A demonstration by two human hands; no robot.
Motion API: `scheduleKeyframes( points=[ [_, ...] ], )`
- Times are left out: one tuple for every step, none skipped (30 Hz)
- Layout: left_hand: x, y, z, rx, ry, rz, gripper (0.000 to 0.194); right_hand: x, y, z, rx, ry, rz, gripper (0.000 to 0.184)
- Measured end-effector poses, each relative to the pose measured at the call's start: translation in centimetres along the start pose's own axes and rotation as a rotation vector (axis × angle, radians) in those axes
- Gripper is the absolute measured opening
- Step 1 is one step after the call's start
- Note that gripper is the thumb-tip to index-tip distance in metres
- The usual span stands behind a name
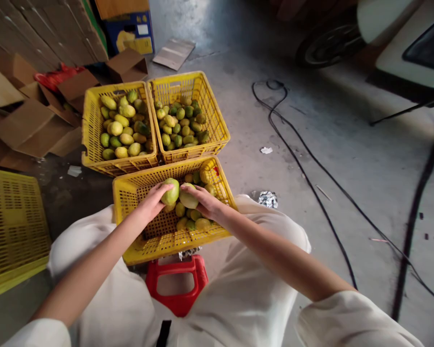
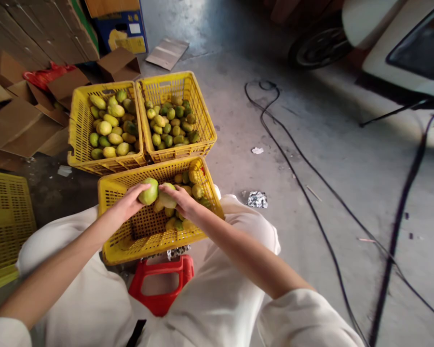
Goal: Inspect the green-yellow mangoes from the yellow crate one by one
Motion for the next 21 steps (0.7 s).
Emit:
scheduleKeyframes(
  points=[
    [0.1, -0.2, 0.1, 0.009, 0.001, -0.004, 0.024, 0.0, 0.1, -0.2, 0.01, 0.025, 0.002, 0.016],
    [0.1, -0.3, 0.1, 0.019, 0.002, -0.002, 0.021, 0.1, 0.1, -0.3, 0.032, 0.047, -0.008, 0.014],
    [0.1, -0.3, 0.1, 0.027, 0.004, 0.005, 0.019, 0.1, 0.0, -0.4, 0.057, 0.057, -0.026, 0.012],
    [0.0, -0.3, 0.1, 0.03, 0.009, 0.014, 0.019, 0.1, 0.0, -0.4, 0.074, 0.057, -0.04, 0.011],
    [0.0, -0.2, 0.1, 0.027, 0.018, 0.022, 0.02, 0.0, -0.1, -0.3, 0.095, 0.047, -0.054, 0.01],
    [-0.2, -0.1, 0.0, 0.021, 0.03, 0.029, 0.023, 0.0, -0.3, -0.3, 0.117, 0.033, -0.073, 0.011],
    [-0.3, 0.1, -0.1, 0.017, 0.037, 0.035, 0.027, -0.1, -0.5, -0.2, 0.134, 0.02, -0.093, 0.011],
    [-0.4, 0.3, -0.2, 0.019, 0.04, 0.041, 0.03, -0.2, -0.7, -0.2, 0.146, 0.007, -0.11, 0.012],
    [-0.5, 0.5, -0.1, 0.027, 0.036, 0.048, 0.032, -0.3, -0.9, -0.2, 0.151, 0.001, -0.127, 0.013],
    [-0.5, 0.7, 0.0, 0.04, 0.029, 0.056, 0.034, -0.4, -1.1, -0.2, 0.151, 0.005, -0.141, 0.014],
    [-0.6, 1.0, 0.1, 0.054, 0.022, 0.065, 0.036, -0.4, -1.2, -0.4, 0.147, 0.019, -0.151, 0.014],
    [-0.5, 1.1, 0.3, 0.065, 0.019, 0.071, 0.038, -0.4, -1.4, -0.5, 0.143, 0.038, -0.158, 0.014],
    [-0.5, 1.2, 0.4, 0.072, 0.018, 0.073, 0.039, -0.4, -1.4, -0.7, 0.138, 0.058, -0.161, 0.014],
    [-0.3, 1.3, 0.5, 0.077, 0.015, 0.069, 0.04, -0.3, -1.5, -0.7, 0.13, 0.069, -0.16, 0.014],
    [-0.2, 1.3, 0.6, 0.082, 0.006, 0.062, 0.039, -0.2, -1.4, -0.7, 0.119, 0.068, -0.149, 0.015],
    [0.0, 1.3, 0.8, 0.086, -0.005, 0.057, 0.038, 0.0, -1.2, -0.5, 0.107, 0.053, -0.132, 0.018],
    [0.2, 1.3, 0.9, 0.089, -0.016, 0.058, 0.035, 0.1, -1.0, -0.3, 0.095, 0.029, -0.113, 0.024],
    [0.4, 1.5, 1.1, 0.092, -0.027, 0.068, 0.033, 0.3, -0.7, -0.1, 0.086, 0.006, -0.093, 0.032],
    [0.6, 1.8, 1.2, 0.093, -0.031, 0.085, 0.032, 0.4, -0.5, 0.1, 0.081, -0.01, -0.077, 0.04],
    [0.7, 2.2, 1.2, 0.093, -0.03, 0.107, 0.032, 0.5, -0.3, 0.3, 0.08, -0.018, -0.067, 0.046],
    [0.8, 2.6, 1.3, 0.089, -0.025, 0.128, 0.033, 0.5, -0.2, 0.4, 0.08, -0.024, -0.061, 0.049]
  ],
)
Point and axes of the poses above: each hand's wrist, its own x-axis towards the middle knuckle, its own z-axis out of the back of the hand, y = z × x, the point moved 8 cm from there along x, towards the middle knuckle, and after that the axes turned 12 degrees about -z, right-handed, at the moved point
